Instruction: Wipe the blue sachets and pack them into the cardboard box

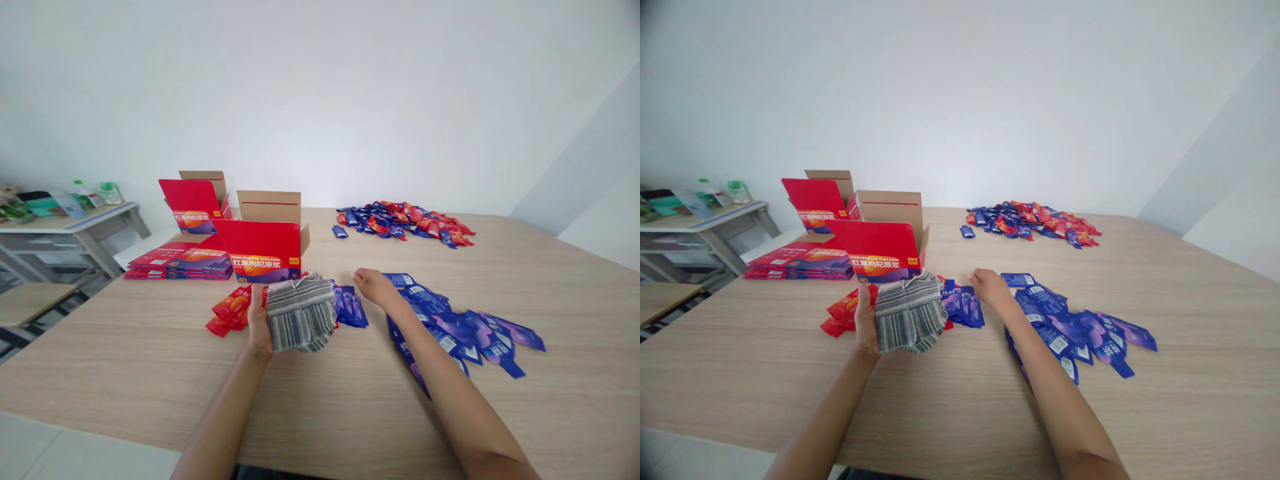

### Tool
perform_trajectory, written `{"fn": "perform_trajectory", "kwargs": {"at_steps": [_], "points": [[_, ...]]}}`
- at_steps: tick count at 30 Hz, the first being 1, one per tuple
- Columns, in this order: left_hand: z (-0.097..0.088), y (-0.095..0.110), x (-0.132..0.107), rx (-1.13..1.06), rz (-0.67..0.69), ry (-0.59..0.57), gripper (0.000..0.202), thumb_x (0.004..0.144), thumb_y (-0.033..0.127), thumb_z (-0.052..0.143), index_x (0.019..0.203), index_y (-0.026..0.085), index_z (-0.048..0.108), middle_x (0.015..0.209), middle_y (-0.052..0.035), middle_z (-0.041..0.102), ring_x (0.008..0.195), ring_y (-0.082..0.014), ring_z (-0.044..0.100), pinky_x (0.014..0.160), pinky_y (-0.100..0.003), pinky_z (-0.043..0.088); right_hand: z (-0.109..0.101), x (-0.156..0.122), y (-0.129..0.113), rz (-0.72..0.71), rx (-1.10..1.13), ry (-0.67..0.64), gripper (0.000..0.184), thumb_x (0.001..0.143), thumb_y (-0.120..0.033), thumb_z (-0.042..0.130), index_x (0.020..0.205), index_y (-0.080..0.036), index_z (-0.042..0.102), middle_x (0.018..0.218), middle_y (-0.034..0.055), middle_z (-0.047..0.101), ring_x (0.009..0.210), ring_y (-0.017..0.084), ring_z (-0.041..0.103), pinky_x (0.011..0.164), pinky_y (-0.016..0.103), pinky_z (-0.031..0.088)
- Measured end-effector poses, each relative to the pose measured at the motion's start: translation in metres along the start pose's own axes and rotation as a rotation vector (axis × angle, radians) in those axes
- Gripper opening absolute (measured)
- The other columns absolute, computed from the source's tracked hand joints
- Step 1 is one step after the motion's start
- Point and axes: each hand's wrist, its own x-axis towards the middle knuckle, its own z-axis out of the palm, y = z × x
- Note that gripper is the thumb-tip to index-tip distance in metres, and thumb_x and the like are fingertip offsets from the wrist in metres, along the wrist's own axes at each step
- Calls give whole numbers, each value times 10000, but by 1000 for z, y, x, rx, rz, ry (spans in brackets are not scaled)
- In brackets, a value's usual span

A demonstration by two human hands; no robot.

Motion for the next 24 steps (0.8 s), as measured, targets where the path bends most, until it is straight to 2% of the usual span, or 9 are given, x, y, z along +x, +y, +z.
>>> {"fn": "perform_trajectory", "kwargs": {"at_steps": [2,5,6,8,12,16,20,22,24], "points": [[-1,-3,-1,28,-42,-33,962,912,808,233,1397,55,585,1299,-213,690,1305,-400,591,1150,-574,390,-5,5,21,81,-85,62,349,1016,-295,397,1195,-160,665,1230,195,691,1186,267,606,995,358,417],[-3,-6,-1,54,-103,-96,1013,886,837,259,1371,13,594,1300,-250,678,1305,-428,582,1149,-597,377,-3,4,53,197,-187,99,511,978,-206,394,1476,-120,472,1516,264,480,1420,348,426,1134,564,292],[-3,-6,-1,53,-109,-107,1014,884,839,262,1367,14,597,1298,-250,679,1305,-429,582,1150,-600,374,-1,3,62,224,-210,88,552,974,-204,392,1518,-119,424,1553,269,433,1450,371,387,1137,622,264],[-4,-5,-1,39,-99,-105,974,898,822,274,1360,32,608,1283,-234,692,1300,-421,589,1152,-598,370,3,-1,78,249,-241,43,570,977,-236,398,1541,-152,414,1561,248,436,1454,388,386,1121,669,268],[-7,-5,-2,8,-118,-104,927,909,800,309,1374,53,600,1294,-219,692,1291,-414,597,1149,-598,367,4,-4,92,200,-259,-17,492,971,-320,482,1452,-248,556,1453,178,577,1352,357,512,1091,574,356],[-7,-10,-3,10,-164,-154,937,905,801,316,1414,54,562,1325,-227,671,1284,-419,600,1150,-591,360,-1,-4,89,177,-216,42,346,970,-294,514,1264,-232,686,1279,162,690,1212,318,608,1027,463,400],[-2,-22,-2,38,-207,-174,905,905,788,335,1418,78,563,1301,-214,689,1242,-408,632,1135,-575,379,-10,-3,79,236,-93,196,303,970,-199,428,1084,-160,706,1002,193,746,1006,308,676,908,425,431],[0,-27,-1,45,-232,-160,901,900,794,339,1407,89,577,1282,-209,701,1215,-403,649,1119,-572,395,-19,-2,72,255,8,317,309,976,-214,395,1087,-123,669,932,212,730,935,311,673,853,412,435],[0,-32,-1,52,-264,-126,908,892,807,333,1391,94,594,1264,-208,709,1193,-401,661,1101,-571,411,-30,-2,63,249,138,448,343,1010,-284,333,1079,-125,628,862,184,708,881,295,655,819,394,435]]}}
